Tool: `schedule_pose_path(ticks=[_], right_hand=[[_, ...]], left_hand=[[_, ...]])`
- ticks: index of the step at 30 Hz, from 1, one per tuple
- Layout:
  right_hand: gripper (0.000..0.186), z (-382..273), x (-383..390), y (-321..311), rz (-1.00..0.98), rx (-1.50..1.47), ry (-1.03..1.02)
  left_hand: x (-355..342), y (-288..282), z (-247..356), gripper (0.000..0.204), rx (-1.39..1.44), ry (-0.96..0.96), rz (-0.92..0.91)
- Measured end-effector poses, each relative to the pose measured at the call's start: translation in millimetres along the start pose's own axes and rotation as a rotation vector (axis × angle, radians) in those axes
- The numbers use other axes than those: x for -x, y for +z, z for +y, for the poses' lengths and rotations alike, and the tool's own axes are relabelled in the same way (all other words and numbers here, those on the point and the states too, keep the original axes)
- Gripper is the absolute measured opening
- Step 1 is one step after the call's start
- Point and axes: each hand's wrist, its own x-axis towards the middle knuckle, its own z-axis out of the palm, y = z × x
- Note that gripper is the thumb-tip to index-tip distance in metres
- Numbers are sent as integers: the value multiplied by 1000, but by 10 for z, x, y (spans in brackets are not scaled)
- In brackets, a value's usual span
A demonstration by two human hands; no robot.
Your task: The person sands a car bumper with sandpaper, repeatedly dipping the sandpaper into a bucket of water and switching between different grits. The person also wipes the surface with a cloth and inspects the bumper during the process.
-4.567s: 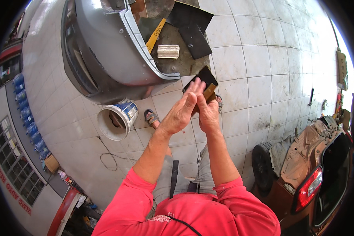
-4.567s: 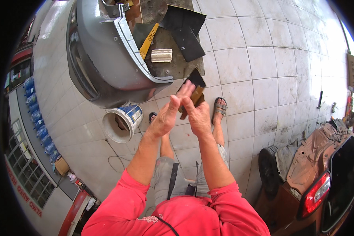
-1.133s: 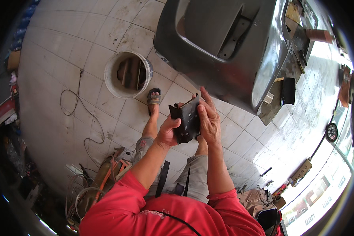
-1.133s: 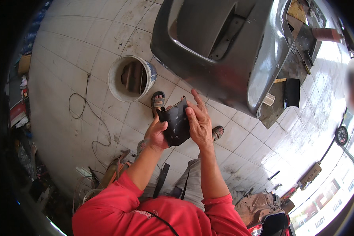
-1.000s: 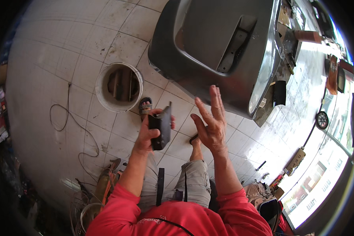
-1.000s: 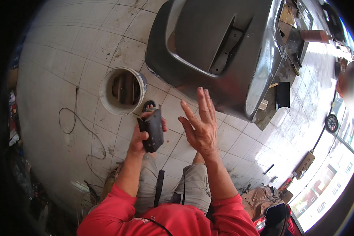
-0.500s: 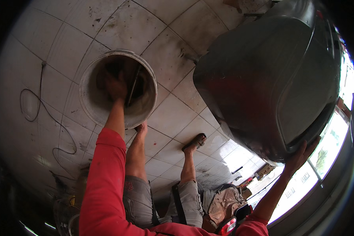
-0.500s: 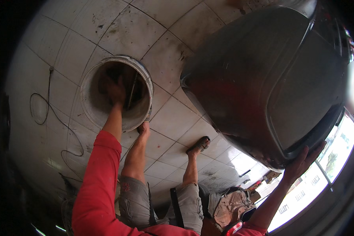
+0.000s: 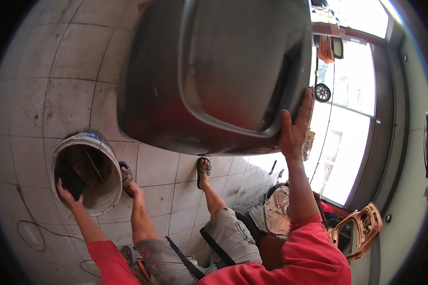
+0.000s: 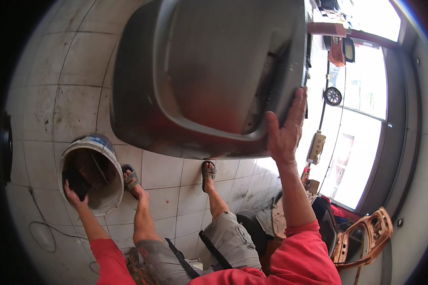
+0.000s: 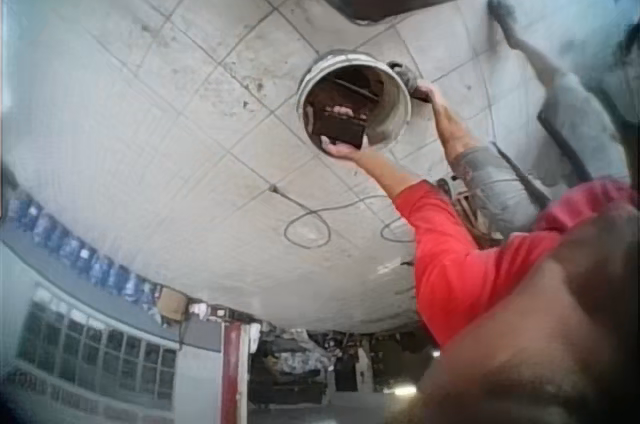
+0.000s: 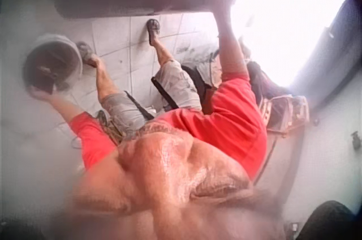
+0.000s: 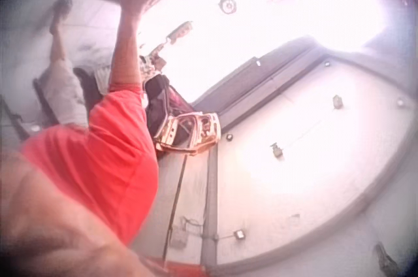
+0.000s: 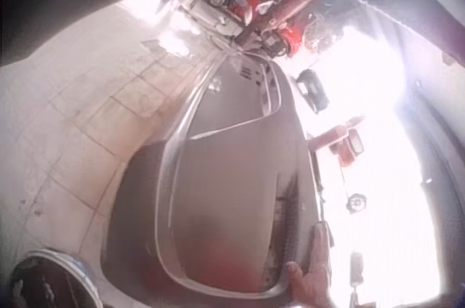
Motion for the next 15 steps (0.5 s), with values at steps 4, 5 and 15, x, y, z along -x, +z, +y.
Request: schedule_pose_path(ticks=[4, 5, 15], right_hand=[[99, 49, 21, -132, 16, 9, -2], [97, 76, 44, -148, 23, 2, 8], [85, 160, -103, 258, 150, -322, -121]], left_hand=[[938, 2106, -40, 85, 235, -69, -587], [1219, 2753, -153, 86, 128, -117, -607], [2732, 6789, -1409, 66, -1935, 952, -804]])
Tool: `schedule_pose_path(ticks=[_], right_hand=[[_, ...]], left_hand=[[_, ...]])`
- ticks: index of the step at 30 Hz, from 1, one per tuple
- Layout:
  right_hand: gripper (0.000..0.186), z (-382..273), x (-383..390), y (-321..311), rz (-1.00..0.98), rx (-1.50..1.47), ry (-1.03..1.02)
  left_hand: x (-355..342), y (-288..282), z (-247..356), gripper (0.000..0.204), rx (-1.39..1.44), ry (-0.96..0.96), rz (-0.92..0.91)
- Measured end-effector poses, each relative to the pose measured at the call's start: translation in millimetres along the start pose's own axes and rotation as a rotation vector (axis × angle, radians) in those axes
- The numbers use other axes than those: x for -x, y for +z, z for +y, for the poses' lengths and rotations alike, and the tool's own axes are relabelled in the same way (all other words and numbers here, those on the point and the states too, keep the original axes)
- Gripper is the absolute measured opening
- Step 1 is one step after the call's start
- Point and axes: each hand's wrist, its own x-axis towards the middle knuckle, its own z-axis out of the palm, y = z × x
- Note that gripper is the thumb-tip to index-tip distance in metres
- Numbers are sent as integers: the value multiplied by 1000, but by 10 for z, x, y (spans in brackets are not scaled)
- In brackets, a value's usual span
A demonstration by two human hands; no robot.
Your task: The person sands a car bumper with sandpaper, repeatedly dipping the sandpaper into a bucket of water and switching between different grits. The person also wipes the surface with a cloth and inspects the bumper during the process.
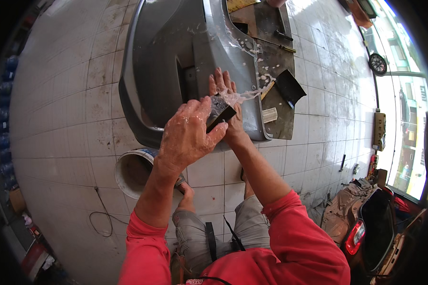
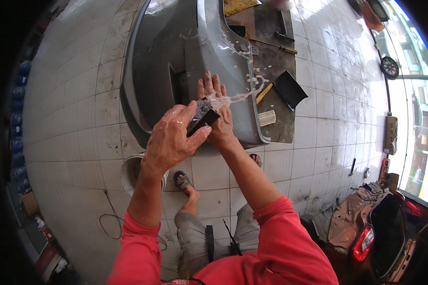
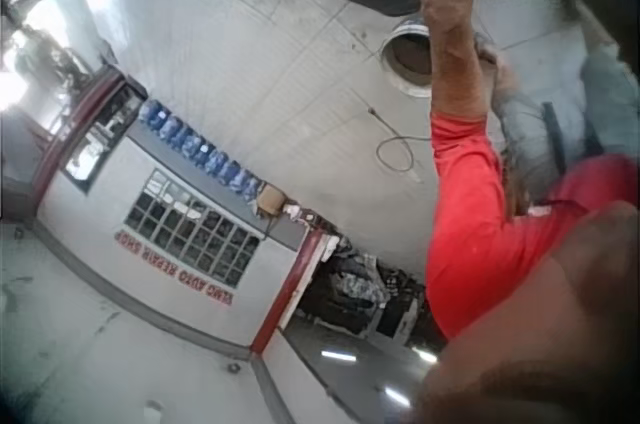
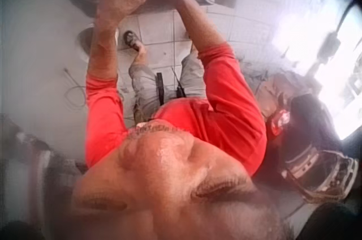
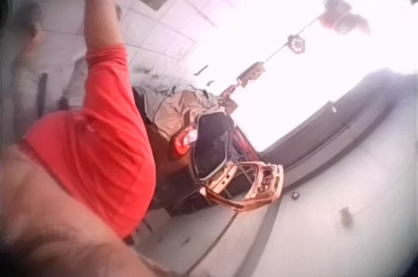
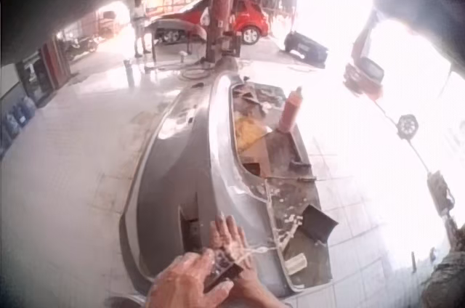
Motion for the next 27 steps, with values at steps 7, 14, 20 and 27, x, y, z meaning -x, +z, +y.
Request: schedule_pose_path(ticks=[7, 14, 20, 27], right_hand=[[105, 173, -3, -245, -40, -102, 111], [128, 554, 1341, -583, -159, -170, 232], [131, 541, 1340, -580, -123, -202, 218], [127, 588, 1338, -574, -124, -244, 210]], left_hand=[[-1292, 14, -547, 60, -375, 189, 255], [-315, 1297, -132, 58, -368, 150, 570], [-900, 910, -245, 57, -454, 191, 460], [-398, 925, 108, 61, -694, 275, 194]])
